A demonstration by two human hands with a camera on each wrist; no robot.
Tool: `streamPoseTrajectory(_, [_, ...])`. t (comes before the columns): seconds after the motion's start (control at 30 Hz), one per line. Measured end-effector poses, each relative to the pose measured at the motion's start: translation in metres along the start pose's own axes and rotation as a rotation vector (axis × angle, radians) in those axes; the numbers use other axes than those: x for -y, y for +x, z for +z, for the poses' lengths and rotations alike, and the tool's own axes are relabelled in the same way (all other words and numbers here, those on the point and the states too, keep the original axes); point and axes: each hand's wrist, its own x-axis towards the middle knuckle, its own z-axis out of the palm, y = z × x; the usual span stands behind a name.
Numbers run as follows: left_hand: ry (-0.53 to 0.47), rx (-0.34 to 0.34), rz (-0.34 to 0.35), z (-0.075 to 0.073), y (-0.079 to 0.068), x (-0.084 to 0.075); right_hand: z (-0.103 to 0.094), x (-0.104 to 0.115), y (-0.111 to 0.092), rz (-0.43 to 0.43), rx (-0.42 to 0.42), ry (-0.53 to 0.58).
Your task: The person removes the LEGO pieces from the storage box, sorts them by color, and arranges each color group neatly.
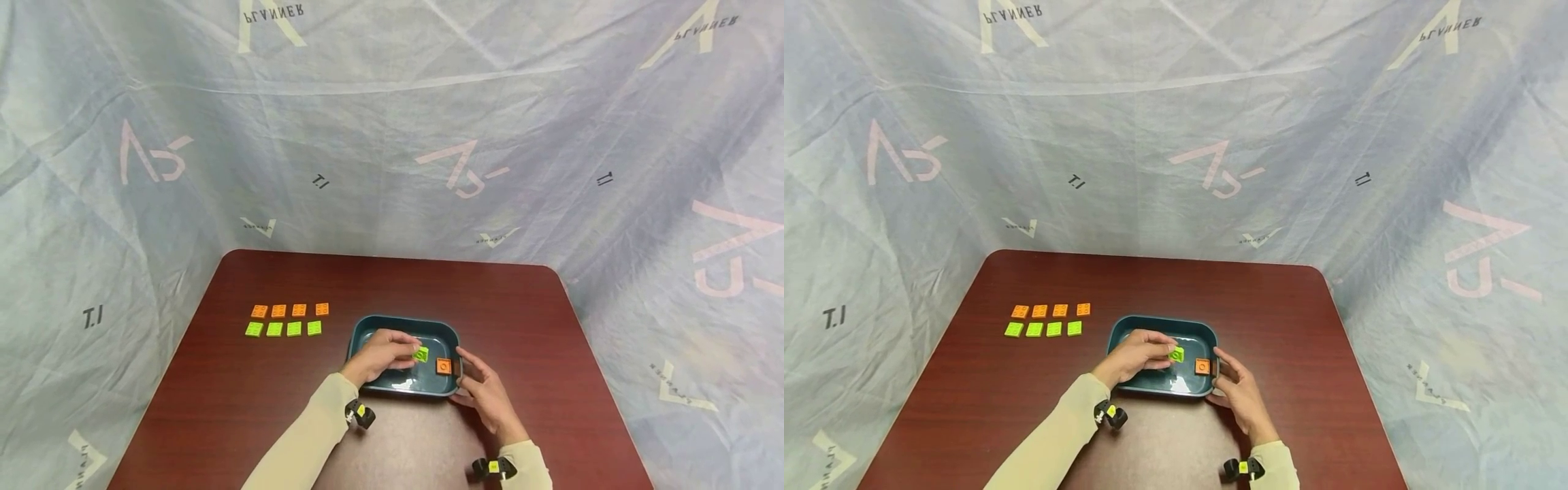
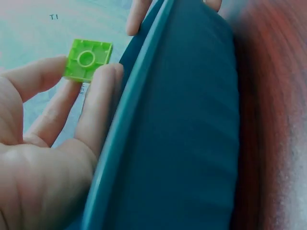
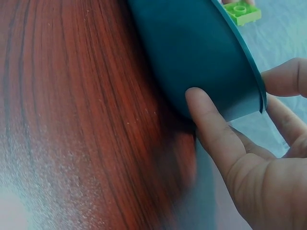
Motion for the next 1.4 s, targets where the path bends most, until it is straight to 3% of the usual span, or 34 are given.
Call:
streamPoseTrajectory(0.27, [-0.015,-0.058,0.150,-0.014,-0.007,-0.001,-0.001,0.001,0.000,0.005,0.009,0.002])
streamPoseTrajectory(0.63, [0.098,-0.186,0.269,-0.035,-0.027,-0.018,-0.001,0.002,0.002,0.006,0.007,-0.003])
streamPoseTrajectory(0.93, [0.224,-0.271,0.298,-0.060,-0.041,-0.023,0.000,0.001,0.005,-0.002,0.001,-0.009])
streamPoseTrajectory(1.2, [0.265,-0.356,0.345,-0.097,-0.059,-0.017,0.000,0.000,0.005,-0.004,0.002,-0.009])
streamPoseTrajectory(1.4, [0.306,-0.465,0.322,-0.126,-0.076,-0.011,0.000,-0.002,0.003,-0.011,-0.006,-0.020])
